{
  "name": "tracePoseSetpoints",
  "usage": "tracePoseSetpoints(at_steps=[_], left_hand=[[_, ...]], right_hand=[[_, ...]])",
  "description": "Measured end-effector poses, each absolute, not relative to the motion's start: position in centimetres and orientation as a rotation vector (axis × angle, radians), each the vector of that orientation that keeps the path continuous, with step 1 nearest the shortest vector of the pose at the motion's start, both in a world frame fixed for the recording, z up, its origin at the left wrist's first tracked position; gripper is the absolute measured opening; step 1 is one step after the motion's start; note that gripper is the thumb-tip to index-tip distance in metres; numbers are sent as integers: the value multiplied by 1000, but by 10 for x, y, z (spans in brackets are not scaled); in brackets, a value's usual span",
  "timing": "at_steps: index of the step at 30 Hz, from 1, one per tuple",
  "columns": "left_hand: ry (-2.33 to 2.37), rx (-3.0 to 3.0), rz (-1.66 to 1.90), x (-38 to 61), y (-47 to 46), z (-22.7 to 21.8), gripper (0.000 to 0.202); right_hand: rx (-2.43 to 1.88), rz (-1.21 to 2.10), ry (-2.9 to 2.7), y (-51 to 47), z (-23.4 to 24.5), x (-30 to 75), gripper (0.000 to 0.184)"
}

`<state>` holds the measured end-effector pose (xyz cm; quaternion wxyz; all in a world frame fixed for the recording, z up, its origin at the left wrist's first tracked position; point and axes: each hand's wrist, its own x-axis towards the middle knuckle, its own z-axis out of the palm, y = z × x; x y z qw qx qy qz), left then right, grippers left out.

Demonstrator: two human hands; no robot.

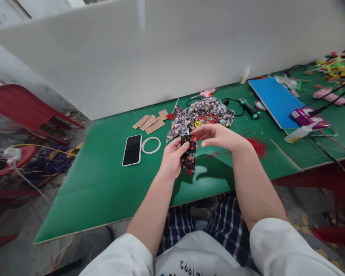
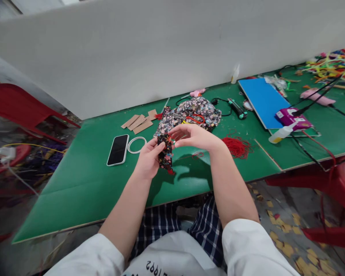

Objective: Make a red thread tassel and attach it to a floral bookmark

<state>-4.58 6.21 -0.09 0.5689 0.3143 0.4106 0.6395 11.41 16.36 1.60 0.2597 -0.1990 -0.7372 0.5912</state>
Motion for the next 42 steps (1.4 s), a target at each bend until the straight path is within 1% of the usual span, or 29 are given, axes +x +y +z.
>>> tracePoseSetpoints(at_steps=[1,5,8,11,15,18,20,23,27,34,39,42], left_hand=[[966,743,1504,-47,62,-1,32],[967,744,1490,-47,61,-1,30],[964,727,1480,-45,60,-2,31],[962,719,1468,-44,60,-4,31],[958,709,1453,-43,60,-7,30],[953,709,1436,-41,60,-8,29],[952,713,1434,-41,61,-7,30],[963,707,1441,-41,61,-7,31],[975,708,1468,-42,60,-9,28],[993,698,1582,-40,61,-12,30],[989,657,1587,-39,61,-12,31],[978,636,1600,-40,62,-11,32]], right_hand=[[-562,1582,-2007,162,17,113,39],[-633,1445,-1944,161,17,108,20],[-675,1376,-1856,163,17,107,17],[-706,1388,-1800,164,18,107,17],[-710,1477,-1699,164,17,104,16],[-552,1677,-1511,162,12,97,16],[-419,1821,-1400,160,9,91,13],[-304,1927,-1334,156,6,84,10],[-252,1951,-1361,152,4,81,15],[-329,2043,-1339,155,-3,78,28],[-334,2114,-1219,155,-4,71,48],[-304,2143,-1236,152,-3,69,53]])
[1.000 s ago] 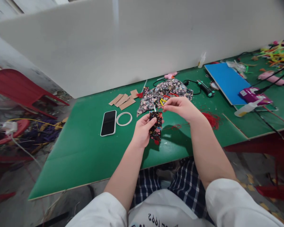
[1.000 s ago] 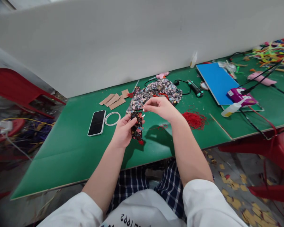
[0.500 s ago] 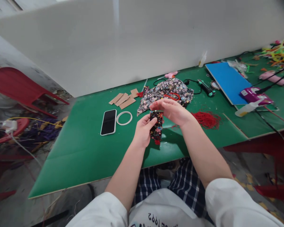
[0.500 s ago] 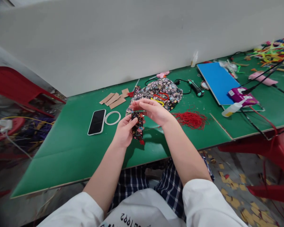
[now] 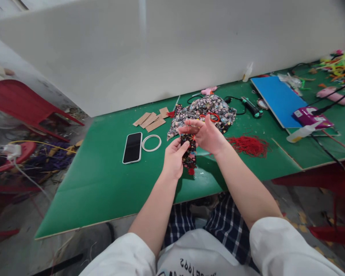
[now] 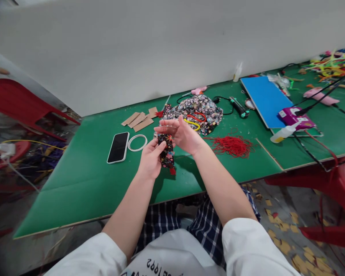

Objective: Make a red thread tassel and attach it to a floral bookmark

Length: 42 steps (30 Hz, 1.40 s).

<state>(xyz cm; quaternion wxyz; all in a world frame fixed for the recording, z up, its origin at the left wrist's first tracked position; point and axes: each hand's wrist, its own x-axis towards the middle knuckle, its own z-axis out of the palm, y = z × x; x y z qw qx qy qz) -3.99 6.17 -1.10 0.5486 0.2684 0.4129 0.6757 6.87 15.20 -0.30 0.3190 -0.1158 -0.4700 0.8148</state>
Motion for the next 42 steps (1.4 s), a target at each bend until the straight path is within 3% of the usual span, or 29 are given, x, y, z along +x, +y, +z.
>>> tracePoseSetpoints(at_steps=[4,8,18,30,38,42], left_hand=[[994,643,1628,-43,63,-10,30],[985,646,1629,-44,63,-8,29],[930,753,1599,-35,69,7,25],[860,773,1465,-34,62,18,28],[934,829,1502,-32,73,17,25],[929,889,1509,-31,83,13,24]], right_hand=[[-237,2116,-1310,148,-4,68,41],[-187,2073,-1380,149,-7,71,54],[-263,1918,-1388,149,-1,83,65],[-202,1762,-1506,142,21,93,55],[-240,1811,-1401,152,9,94,60],[-203,1774,-1388,154,9,97,51]])
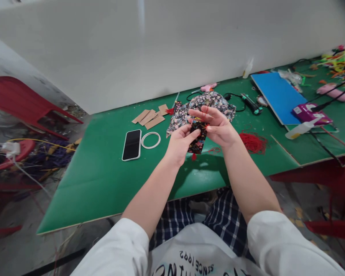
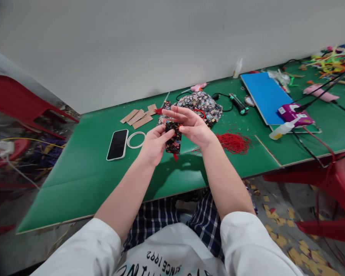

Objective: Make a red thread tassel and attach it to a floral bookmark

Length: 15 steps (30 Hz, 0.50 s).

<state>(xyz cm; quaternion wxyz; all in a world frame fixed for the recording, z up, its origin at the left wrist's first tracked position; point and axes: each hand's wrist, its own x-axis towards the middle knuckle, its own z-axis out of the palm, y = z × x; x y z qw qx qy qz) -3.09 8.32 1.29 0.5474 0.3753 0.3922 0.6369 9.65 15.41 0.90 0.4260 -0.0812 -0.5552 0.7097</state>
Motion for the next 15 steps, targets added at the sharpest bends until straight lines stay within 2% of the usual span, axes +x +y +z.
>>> tracePoseSetpoints(at_steps=[8,12,15], left_hand=[[965,1028,1571,-31,97,11,21],[996,1084,1638,-32,102,9,20],[945,1088,1687,-32,105,7,20]], right_hand=[[-350,1652,-1436,147,30,98,44],[-380,1579,-1495,142,38,100,30],[-372,1539,-1540,139,40,101,34]])
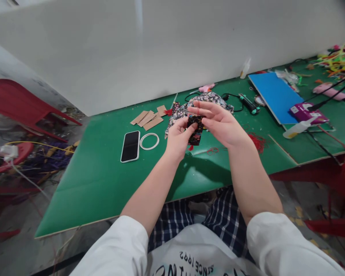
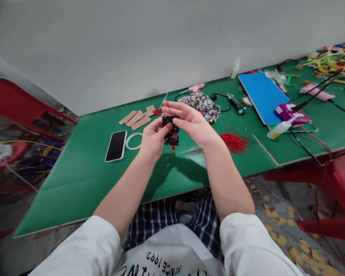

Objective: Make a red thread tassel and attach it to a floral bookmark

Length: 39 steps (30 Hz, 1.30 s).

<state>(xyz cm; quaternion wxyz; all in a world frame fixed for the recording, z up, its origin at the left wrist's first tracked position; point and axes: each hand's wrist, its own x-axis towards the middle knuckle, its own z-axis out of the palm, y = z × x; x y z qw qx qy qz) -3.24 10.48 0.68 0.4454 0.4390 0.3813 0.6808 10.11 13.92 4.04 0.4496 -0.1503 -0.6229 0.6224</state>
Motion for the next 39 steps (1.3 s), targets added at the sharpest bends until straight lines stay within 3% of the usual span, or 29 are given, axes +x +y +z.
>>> tracePoseSetpoints(at_steps=[10,23,39], left_hand=[[953,1029,1724,-30,98,10,22],[897,819,1607,-31,93,17,31],[911,745,1571,-33,88,16,30]], right_hand=[[-441,1396,-1610,136,42,94,54],[-423,1176,-1702,139,35,91,56],[-501,1281,-1682,135,38,89,63]])
